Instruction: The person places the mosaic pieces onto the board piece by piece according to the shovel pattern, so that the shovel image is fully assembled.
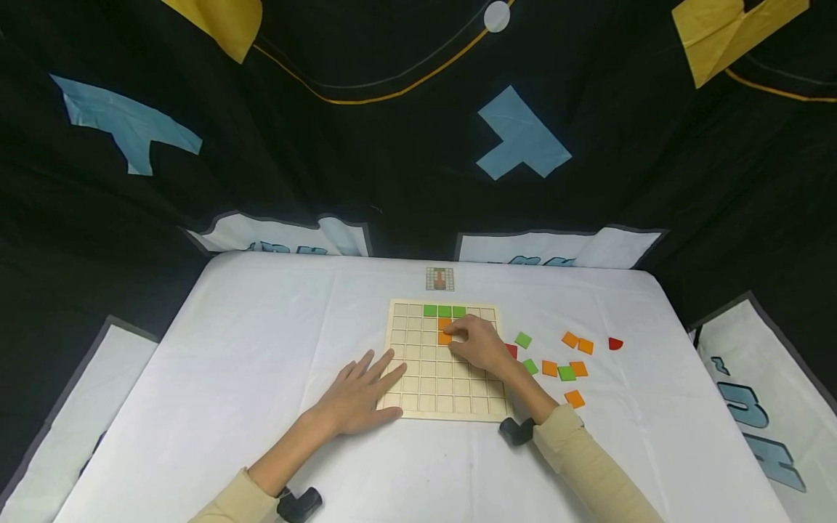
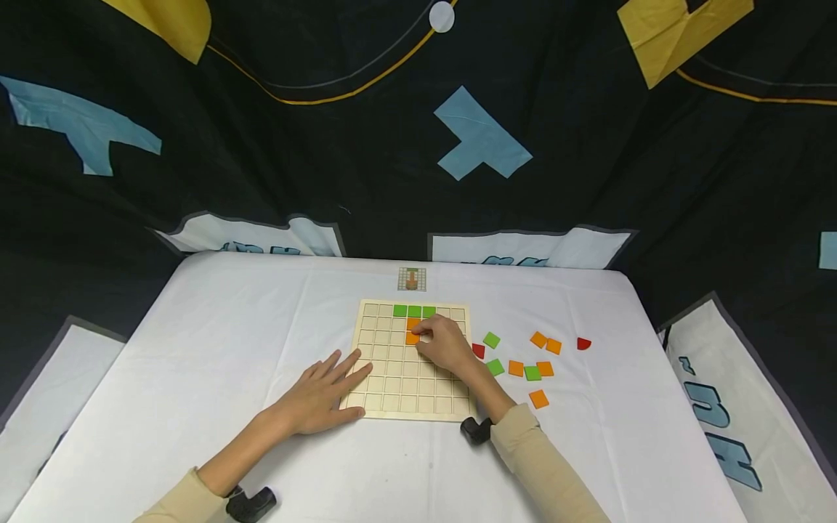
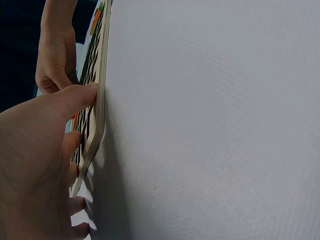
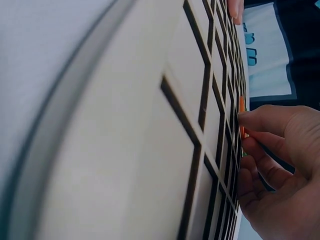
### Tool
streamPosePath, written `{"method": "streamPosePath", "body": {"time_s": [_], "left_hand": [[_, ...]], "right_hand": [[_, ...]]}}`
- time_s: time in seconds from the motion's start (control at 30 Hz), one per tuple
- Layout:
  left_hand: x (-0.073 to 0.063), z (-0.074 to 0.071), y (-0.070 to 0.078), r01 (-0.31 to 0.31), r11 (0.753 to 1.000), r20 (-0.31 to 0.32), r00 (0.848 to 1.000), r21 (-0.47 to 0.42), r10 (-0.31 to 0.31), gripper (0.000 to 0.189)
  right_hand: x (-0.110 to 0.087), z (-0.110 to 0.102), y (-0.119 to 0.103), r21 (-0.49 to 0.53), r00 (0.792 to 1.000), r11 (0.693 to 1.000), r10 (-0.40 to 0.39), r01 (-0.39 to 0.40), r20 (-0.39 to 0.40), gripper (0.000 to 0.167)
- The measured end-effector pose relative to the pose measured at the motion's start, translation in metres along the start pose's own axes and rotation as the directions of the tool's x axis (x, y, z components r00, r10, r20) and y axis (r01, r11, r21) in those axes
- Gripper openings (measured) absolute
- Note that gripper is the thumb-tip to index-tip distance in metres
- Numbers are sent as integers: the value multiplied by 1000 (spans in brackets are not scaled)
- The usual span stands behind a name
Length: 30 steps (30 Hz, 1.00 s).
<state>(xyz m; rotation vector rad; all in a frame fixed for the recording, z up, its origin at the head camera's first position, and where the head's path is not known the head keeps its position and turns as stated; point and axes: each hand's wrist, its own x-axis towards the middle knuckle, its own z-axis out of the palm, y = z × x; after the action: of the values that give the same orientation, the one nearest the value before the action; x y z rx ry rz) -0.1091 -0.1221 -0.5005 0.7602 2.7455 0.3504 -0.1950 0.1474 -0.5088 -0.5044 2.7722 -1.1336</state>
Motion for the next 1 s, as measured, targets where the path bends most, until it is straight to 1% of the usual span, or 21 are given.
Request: {"method": "streamPosePath", "body": {"time_s": [0.2,0.3,0.47,0.57,0.73,0.93,1.0], "left_hand": [[1,0,0,-1,1000,1,1000,2,1,72],[1,0,0,-4,1000,0,1000,-2,4,72],[0,-1,1,-7,1000,-1,1000,-10,7,72],[0,-1,1,-9,1000,0,1000,-9,9,72],[0,-1,1,-10,1000,0,1000,-4,10,72],[0,-2,2,-6,1000,1,1000,-16,6,72],[0,-3,2,-1,1000,1,1000,-21,1,72]], "right_hand": [[-2,-3,3,12,1000,1000,15,-15,2,25],[-6,-9,3,29,1000,999,29,-29,-2,25],[-15,-23,7,83,999,996,33,-30,-30,27],[-21,-33,12,101,997,994,41,-34,-68,27],[-33,-52,20,79,985,994,81,-69,-150,27],[-50,-77,36,81,967,990,129,-114,-220,30],[-56,-83,41,68,957,989,143,-130,-252,30]]}}
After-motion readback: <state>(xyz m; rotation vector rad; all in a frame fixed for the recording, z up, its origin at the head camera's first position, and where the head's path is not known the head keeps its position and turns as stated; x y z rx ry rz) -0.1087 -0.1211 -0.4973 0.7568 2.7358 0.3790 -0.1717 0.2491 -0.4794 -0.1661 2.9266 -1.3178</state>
